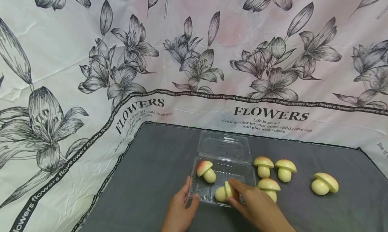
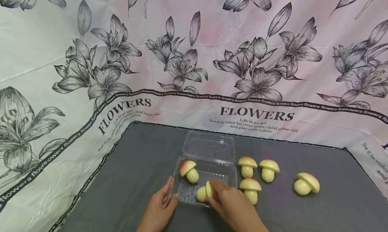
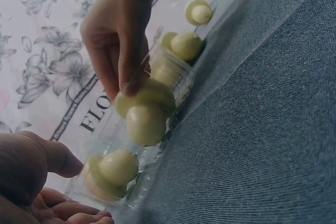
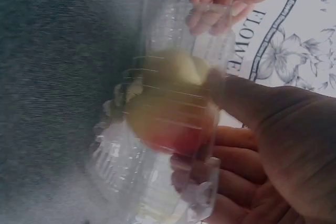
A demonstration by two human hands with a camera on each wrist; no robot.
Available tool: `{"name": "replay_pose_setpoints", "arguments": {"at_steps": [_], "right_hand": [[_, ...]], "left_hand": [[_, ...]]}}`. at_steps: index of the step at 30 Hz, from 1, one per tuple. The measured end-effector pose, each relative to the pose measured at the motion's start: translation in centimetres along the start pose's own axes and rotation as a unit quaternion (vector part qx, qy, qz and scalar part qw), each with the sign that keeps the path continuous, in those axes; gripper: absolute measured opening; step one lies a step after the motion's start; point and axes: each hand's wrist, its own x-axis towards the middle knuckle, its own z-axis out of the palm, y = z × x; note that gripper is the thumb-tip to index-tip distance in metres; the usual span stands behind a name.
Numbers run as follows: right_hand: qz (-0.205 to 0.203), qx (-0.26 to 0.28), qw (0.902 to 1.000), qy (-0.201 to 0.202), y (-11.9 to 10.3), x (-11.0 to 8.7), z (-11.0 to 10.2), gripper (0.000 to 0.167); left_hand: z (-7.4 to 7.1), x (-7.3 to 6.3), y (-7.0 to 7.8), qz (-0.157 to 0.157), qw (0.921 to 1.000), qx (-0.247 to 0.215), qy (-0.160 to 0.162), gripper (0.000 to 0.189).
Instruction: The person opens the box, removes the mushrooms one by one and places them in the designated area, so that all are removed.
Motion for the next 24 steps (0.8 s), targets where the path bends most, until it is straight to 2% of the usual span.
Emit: {"name": "replay_pose_setpoints", "arguments": {"at_steps": [4,9,14,19,24], "right_hand": [[0.001,-0.008,1.0,0.001,0.0,0.29,-0.03,0.034],[0.001,-0.011,0.9999,0.011,0.23,0.4,0.14,0.047],[0.008,-0.003,0.9999,0.01,0.27,0.57,0.36,0.051],[0.031,-0.002,0.9995,-0.001,0.12,0.78,0.47,0.053],[0.054,-0.02,0.9983,0.004,0.0,1.01,0.62,0.055]], "left_hand": [[0.05,0.13,0.02,-0.007,1.0,-0.002,0.002,0.073],[0.02,0.07,-0.03,0.002,1.0,-0.008,0.003,0.074],[-0.03,0.05,-0.2,0.004,1.0,-0.007,0.005,0.073],[0.0,0.04,-0.36,0.002,1.0,-0.005,0.005,0.073],[-0.07,0.05,-0.23,0.006,0.9999,-0.01,0.004,0.073]]}}
